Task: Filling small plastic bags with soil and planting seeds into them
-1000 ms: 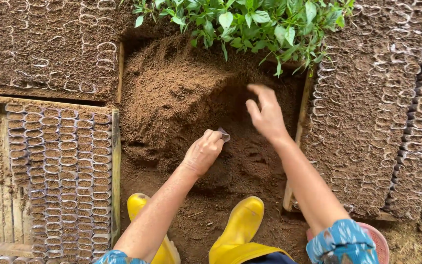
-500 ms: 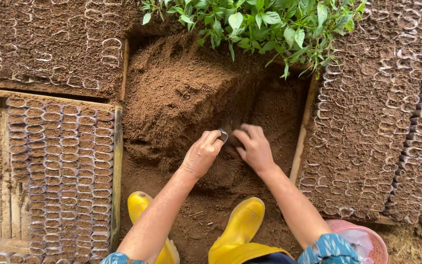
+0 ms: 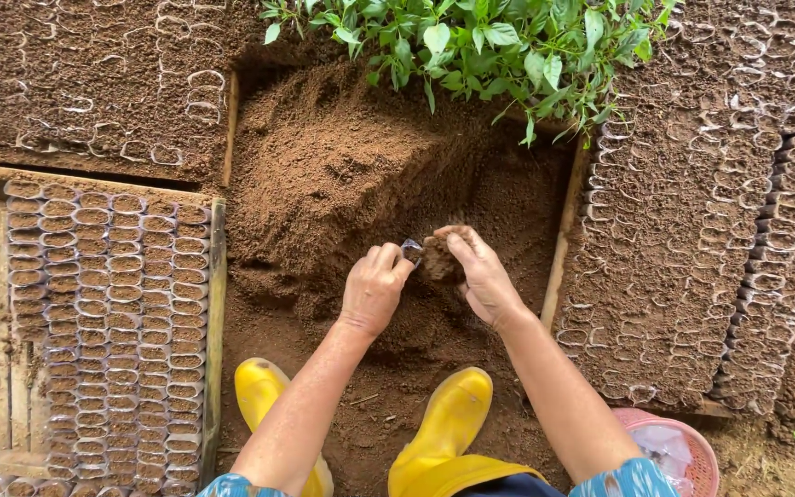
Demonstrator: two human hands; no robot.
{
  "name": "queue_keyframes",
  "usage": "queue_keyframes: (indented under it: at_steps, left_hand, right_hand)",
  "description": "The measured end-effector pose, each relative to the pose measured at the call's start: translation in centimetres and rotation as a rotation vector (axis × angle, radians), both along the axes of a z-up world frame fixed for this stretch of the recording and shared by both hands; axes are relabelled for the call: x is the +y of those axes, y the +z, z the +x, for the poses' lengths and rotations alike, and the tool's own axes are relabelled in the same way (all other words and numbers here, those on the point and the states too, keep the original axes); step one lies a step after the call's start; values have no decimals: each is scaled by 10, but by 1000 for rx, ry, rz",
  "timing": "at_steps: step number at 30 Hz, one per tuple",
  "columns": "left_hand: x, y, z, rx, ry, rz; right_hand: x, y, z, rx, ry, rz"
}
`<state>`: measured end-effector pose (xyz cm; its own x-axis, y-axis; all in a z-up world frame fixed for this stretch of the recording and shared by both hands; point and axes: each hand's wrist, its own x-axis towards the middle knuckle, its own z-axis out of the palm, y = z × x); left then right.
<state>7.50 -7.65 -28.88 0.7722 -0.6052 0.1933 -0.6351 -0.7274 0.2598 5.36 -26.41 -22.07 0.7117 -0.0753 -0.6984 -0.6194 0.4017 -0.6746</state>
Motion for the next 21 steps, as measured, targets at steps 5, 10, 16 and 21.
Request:
queue_keyframes:
  at_steps: [5,10,16,21]
  left_hand:
    - [0,-4,-6,-21,66,-3]
    - [-1,3,-6,50,157,-6]
    - [0,6,-8,57,168,-52]
    - [-1,17,-10,181,183,-59]
  right_hand:
    - [3,8,10,-115,216,-144]
    - [6,21,9,-522,630,-720]
    - [11,-2,8,-564,886,-1194]
    - [5,-44,-2,-618,898,-1316]
